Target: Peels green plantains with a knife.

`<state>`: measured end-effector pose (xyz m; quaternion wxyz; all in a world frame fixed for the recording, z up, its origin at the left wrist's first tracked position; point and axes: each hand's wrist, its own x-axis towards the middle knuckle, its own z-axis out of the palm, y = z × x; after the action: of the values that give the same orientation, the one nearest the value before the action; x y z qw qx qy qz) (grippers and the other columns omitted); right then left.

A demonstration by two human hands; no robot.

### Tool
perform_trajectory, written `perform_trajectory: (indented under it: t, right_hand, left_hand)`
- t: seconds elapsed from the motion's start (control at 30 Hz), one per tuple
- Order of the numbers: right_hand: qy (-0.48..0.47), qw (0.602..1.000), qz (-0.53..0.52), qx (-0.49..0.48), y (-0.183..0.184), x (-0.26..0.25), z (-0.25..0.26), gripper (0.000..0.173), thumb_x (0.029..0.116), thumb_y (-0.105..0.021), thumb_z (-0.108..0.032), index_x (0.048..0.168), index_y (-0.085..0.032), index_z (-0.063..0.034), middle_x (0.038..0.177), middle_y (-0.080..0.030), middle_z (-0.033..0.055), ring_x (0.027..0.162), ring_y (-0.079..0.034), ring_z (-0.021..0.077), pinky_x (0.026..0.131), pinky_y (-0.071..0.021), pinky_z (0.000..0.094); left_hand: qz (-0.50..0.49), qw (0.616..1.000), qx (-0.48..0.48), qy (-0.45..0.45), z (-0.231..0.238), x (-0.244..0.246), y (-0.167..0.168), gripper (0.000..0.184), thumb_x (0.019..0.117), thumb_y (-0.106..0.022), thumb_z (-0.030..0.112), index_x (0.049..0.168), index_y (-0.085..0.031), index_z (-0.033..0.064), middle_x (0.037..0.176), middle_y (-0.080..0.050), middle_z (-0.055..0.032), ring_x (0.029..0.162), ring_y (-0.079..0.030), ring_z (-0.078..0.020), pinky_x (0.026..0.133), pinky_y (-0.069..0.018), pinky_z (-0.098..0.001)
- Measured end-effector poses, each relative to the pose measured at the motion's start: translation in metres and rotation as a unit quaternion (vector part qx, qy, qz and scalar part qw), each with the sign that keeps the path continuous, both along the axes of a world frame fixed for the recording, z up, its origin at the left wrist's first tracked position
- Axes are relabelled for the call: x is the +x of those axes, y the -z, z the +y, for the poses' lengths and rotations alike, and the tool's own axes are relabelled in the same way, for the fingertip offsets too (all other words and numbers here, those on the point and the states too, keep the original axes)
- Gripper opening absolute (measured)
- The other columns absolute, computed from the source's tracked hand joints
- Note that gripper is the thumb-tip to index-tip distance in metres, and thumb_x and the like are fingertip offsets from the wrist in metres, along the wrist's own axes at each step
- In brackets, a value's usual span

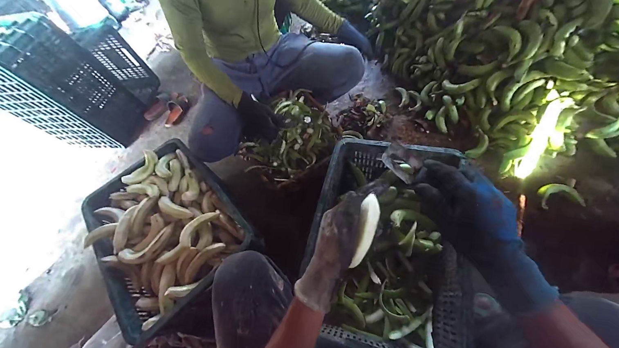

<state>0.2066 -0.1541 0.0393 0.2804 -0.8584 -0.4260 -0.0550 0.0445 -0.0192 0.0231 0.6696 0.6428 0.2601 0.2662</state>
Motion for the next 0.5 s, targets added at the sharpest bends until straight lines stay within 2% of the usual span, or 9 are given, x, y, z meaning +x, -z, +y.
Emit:
perform_trajectory:
  t: [0.07,0.13,0.17,0.23,0.3,0.33,0.4,0.43,0.5]
  right_hand:
    - [-0.012,1.0,0.022,-0.001,-0.004,-0.003,-0.002,0.052,0.1023,-0.052,-0.055,0.138,-0.064,-0.019,0.111,-0.067,0.0188,0.092,-0.068,0.0403,0.072,-0.0547,0.0616]
    - [-0.034,0.999,0.031,-0.005,-0.004,-0.009,-0.003,0.05,0.1011,-0.056,-0.052,0.135,-0.065,-0.0176,0.108,-0.068,0.0164,0.088,-0.069,0.0375,0.07,-0.0551,0.0595]
    - [-0.036,0.998,0.045,-0.011,-0.004,-0.011,-0.004,0.048,0.1001,-0.059,-0.052,0.133,-0.065,-0.0177,0.107,-0.067,0.0152,0.088,-0.069,0.0363,0.069,-0.0552,0.059]
    - [-0.025,0.995,0.092,-0.025,-0.007,-0.01,-0.009,0.046,0.0982,-0.064,-0.051,0.13,-0.063,-0.0175,0.112,-0.067,0.0146,0.092,-0.069,0.0358,0.074,-0.0556,0.0612]
    - [0.003,0.992,0.122,-0.021,-0.012,-0.001,-0.016,0.047,0.0959,-0.067,-0.052,0.128,-0.063,-0.0168,0.113,-0.068,0.0139,0.091,-0.069,0.0351,0.075,-0.0549,0.0628]
    - [0.017,0.991,0.134,-0.018,-0.015,0.003,-0.02,0.048,0.0951,-0.069,-0.052,0.127,-0.062,-0.0162,0.11,-0.068,0.014,0.09,-0.069,0.0354,0.074,-0.0541,0.0635]
    - [0.034,0.986,0.162,-0.003,-0.021,0.012,-0.029,0.045,0.094,-0.072,-0.049,0.126,-0.062,-0.0184,0.104,-0.069,0.0124,0.088,-0.069,0.0337,0.073,-0.0536,0.0634]
    - [0.034,0.982,0.183,0.011,-0.022,0.015,-0.033,0.044,0.0937,-0.073,-0.048,0.126,-0.062,-0.0202,0.104,-0.07,0.0111,0.088,-0.069,0.0322,0.074,-0.0537,0.0632]
    - [0.024,0.973,0.227,0.045,-0.019,0.018,-0.039,0.039,0.0932,-0.074,-0.046,0.123,-0.062,-0.0226,0.099,-0.071,0.0063,0.084,-0.069,0.0261,0.072,-0.0551,0.0593]
  left_hand:
    - [-0.013,0.998,-0.054,-0.024,0.004,-0.001,-0.002,0.048,0.1114,-0.03,0.035,0.114,-0.068,0.0053,0.076,-0.065,-0.0054,0.06,-0.063,-0.0127,0.054,-0.0563,-0.0295]
    - [-0.019,0.997,-0.048,-0.05,0.008,-0.004,-0.005,0.046,0.1116,-0.032,0.034,0.106,-0.066,0.0046,0.073,-0.063,-0.0047,0.059,-0.062,-0.0116,0.054,-0.0558,-0.0281]
    - [-0.006,0.998,-0.004,-0.057,0.011,-0.009,-0.009,0.042,0.1116,-0.034,0.032,0.108,-0.067,0.006,0.077,-0.065,-0.003,0.064,-0.063,-0.0091,0.058,-0.0562,-0.0262]
    - [0.072,0.982,0.163,-0.065,0.026,-0.033,-0.029,0.035,0.1099,-0.042,0.031,0.129,-0.068,0.017,0.103,-0.072,0.0003,0.083,-0.067,-0.0073,0.075,-0.0581,-0.0288]
    - [0.19,0.909,0.346,-0.134,0.053,-0.062,-0.051,0.037,0.1067,-0.049,0.04,0.138,-0.063,0.0263,0.113,-0.072,0.0001,0.09,-0.069,-0.0117,0.079,-0.0593,-0.0396]
    - [0.25,0.861,0.406,-0.175,0.07,-0.078,-0.059,0.042,0.1051,-0.051,0.045,0.142,-0.059,0.0264,0.119,-0.071,-0.0042,0.095,-0.07,-0.0185,0.082,-0.0585,-0.0472]
    - [0.386,0.771,0.45,-0.233,0.108,-0.099,-0.073,0.061,0.101,-0.054,0.055,0.152,-0.047,0.0218,0.136,-0.059,-0.0214,0.117,-0.061,-0.0425,0.093,-0.048,-0.0687]
    - [0.433,0.743,0.451,-0.239,0.127,-0.101,-0.079,0.067,0.0998,-0.053,0.058,0.154,-0.044,0.0197,0.142,-0.053,-0.026,0.124,-0.055,-0.0492,0.095,-0.0429,-0.074]
    - [0.454,0.73,0.464,-0.212,0.159,-0.095,-0.077,0.057,0.1008,-0.053,0.056,0.142,-0.055,0.0167,0.129,-0.061,-0.0258,0.113,-0.061,-0.0496,0.088,-0.047,-0.0746]
